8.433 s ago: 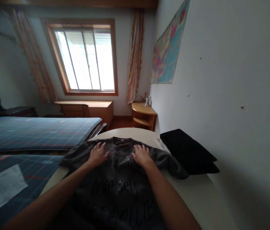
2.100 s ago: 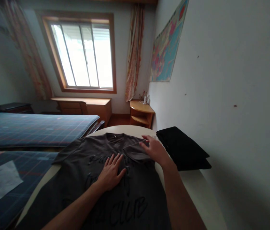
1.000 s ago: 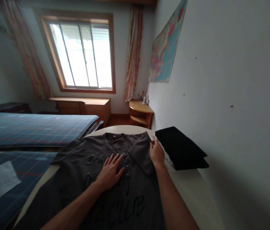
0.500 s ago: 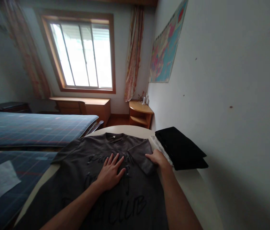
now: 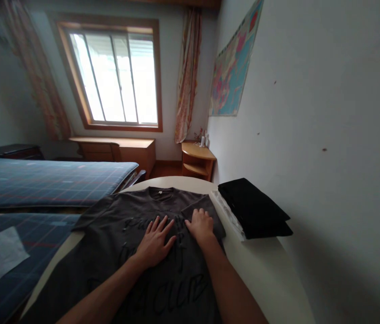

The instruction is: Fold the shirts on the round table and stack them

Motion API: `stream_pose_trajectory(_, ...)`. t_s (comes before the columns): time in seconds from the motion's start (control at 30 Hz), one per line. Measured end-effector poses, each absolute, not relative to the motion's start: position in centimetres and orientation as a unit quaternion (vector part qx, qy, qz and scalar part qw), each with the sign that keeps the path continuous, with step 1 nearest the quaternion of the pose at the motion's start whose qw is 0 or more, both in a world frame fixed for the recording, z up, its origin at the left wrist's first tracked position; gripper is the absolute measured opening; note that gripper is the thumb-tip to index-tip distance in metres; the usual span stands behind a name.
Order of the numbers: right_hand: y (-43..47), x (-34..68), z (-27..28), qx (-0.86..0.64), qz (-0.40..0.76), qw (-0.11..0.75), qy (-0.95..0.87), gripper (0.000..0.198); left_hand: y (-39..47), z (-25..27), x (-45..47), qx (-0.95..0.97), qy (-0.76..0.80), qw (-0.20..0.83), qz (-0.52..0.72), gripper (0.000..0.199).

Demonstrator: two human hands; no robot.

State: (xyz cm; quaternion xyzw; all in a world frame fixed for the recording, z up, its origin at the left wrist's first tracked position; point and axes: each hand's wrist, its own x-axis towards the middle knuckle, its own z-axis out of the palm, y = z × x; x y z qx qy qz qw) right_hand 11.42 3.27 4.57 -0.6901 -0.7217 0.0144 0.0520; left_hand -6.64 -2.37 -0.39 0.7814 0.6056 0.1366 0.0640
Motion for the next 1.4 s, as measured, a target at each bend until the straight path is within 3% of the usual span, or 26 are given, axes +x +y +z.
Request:
stream_pose_trajectory(0.13,3.3,10.8,3.7,-0.677,-0.036,0.069,-0.732,0.025,-2.3,-0.4,-6.6,0.782,0.605,0.067,0.129,0.063)
stream_pose_trajectory(0.37,3.8,10.6,4.4,-0.648,0.002,0.19,-0.737,0.03,-2.3,-0.3,-6.5,0.781,0.607,0.066,0.132,0.064)
stream_pose_trajectory(0.7,4.8,11.8,0.3,-0.645,0.12,0.089,-0.749,0.066,-2.3,-0.4,-6.5,0.782,0.606,0.062,0.131,0.066)
stream_pose_trajectory(0.9,5.5,12.8,1.0,-0.603,0.19,0.195,-0.749,0.052,-2.3,-0.4,-6.6,0.783,0.604,0.058,0.138,0.064)
stream_pose_trajectory(1.03,5.1,16.4,2.2,-0.611,0.132,0.257,-0.737,0.042,-2.2,-0.4,-6.6,0.782,0.606,0.059,0.136,0.064)
stream_pose_trajectory(1.13,3.8,20.1,2.4,-0.684,0.073,0.225,-0.69,0.04,-2.2,-0.5,-6.6,0.781,0.606,0.058,0.138,0.065)
stream_pose_trajectory(1.27,1.7,23.1,1.6,-0.71,0.09,0.122,-0.688,0.038,-2.6,-0.3,-6.6,0.798,0.579,0.033,0.163,0.063)
stream_pose_trajectory(1.4,0.3,23.0,0.9,-0.672,0.104,0.147,-0.719,0.037,-2.6,0.6,-6.1,0.892,0.425,0.008,0.151,0.059)
